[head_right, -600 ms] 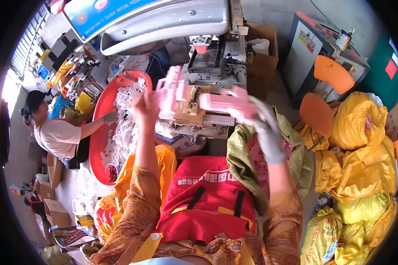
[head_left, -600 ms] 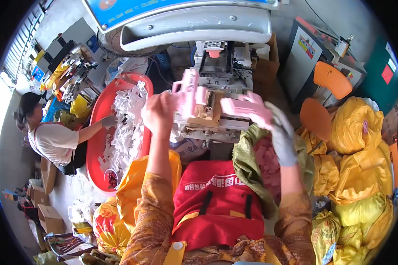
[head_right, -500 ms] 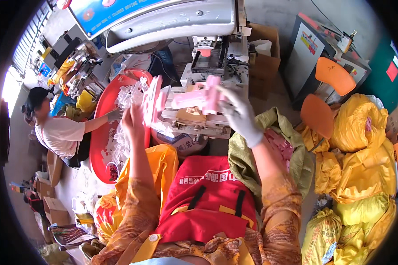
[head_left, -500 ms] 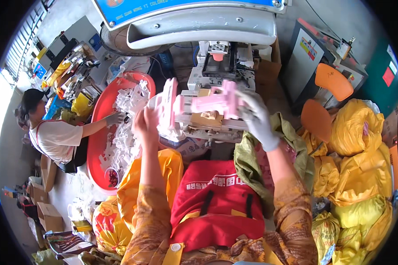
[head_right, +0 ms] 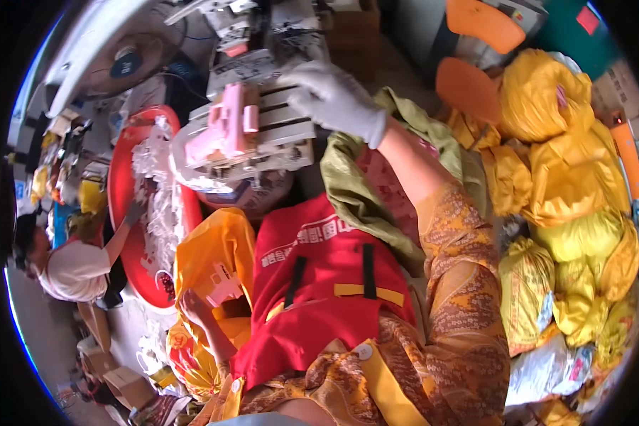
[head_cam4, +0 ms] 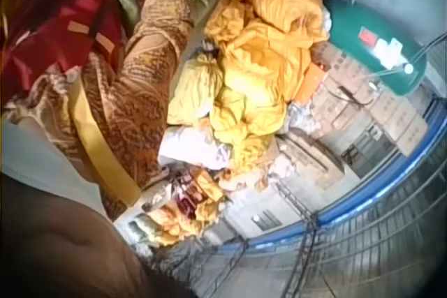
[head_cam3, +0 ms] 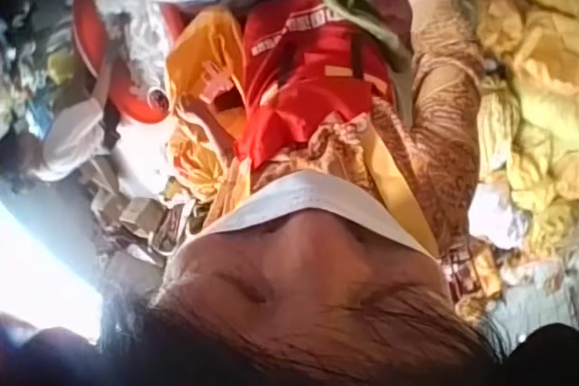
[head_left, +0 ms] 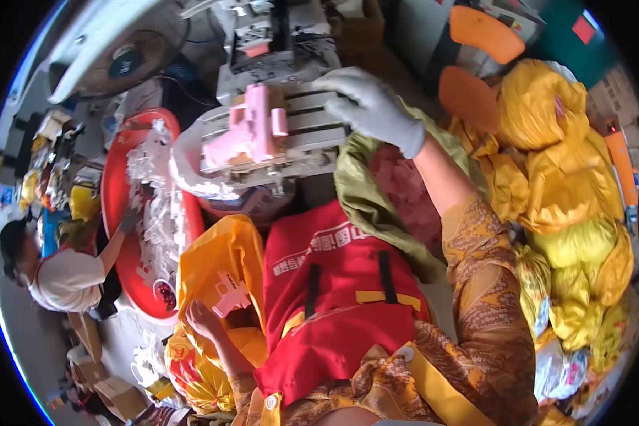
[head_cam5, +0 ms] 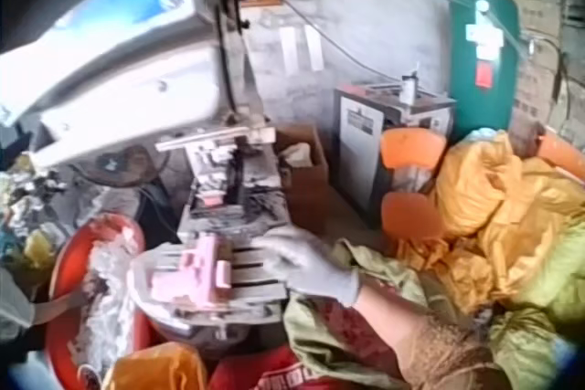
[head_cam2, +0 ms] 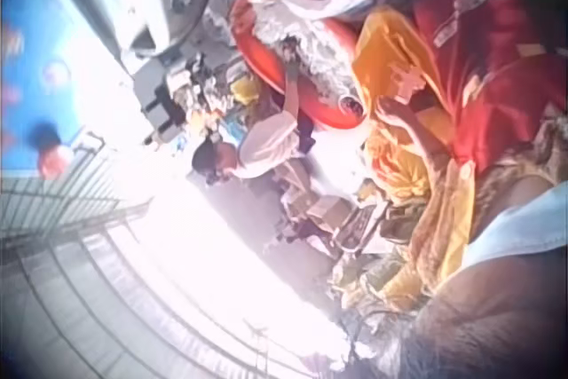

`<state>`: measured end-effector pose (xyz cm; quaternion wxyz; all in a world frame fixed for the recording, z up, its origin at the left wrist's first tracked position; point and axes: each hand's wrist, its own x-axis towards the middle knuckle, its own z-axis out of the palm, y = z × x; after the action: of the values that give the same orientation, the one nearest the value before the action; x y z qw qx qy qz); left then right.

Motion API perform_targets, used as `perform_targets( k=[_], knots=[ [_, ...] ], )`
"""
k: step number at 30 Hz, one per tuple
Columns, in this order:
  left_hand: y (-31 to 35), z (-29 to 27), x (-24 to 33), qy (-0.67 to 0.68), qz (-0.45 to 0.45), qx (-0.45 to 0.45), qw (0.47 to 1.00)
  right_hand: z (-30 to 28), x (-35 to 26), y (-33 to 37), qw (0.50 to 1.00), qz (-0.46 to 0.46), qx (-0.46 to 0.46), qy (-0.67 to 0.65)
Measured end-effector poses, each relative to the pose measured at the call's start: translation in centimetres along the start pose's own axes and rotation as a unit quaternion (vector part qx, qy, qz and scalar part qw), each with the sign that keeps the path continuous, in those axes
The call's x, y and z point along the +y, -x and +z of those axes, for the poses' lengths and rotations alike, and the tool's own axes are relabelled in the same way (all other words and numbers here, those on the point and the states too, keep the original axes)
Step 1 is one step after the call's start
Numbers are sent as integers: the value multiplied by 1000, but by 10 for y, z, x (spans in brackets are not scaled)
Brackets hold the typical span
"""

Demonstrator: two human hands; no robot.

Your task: The person retrieves toy gun parts from a sack, places them one by one onto a printing machine platform, and transfers the printed toy gun parts into another bag.

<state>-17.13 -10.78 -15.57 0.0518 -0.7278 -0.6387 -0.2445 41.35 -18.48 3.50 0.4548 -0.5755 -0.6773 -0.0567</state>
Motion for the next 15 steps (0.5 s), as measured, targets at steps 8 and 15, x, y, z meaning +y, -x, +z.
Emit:
perform_targets(
  k=[8,15],
  knots=[
    [12,87,22,67,91,-286,951,-29,149,249,867,412,-232,155],
    [37,93,99,140,56,-483,863,58,176,357,693,685,-154,165]
  ],
)
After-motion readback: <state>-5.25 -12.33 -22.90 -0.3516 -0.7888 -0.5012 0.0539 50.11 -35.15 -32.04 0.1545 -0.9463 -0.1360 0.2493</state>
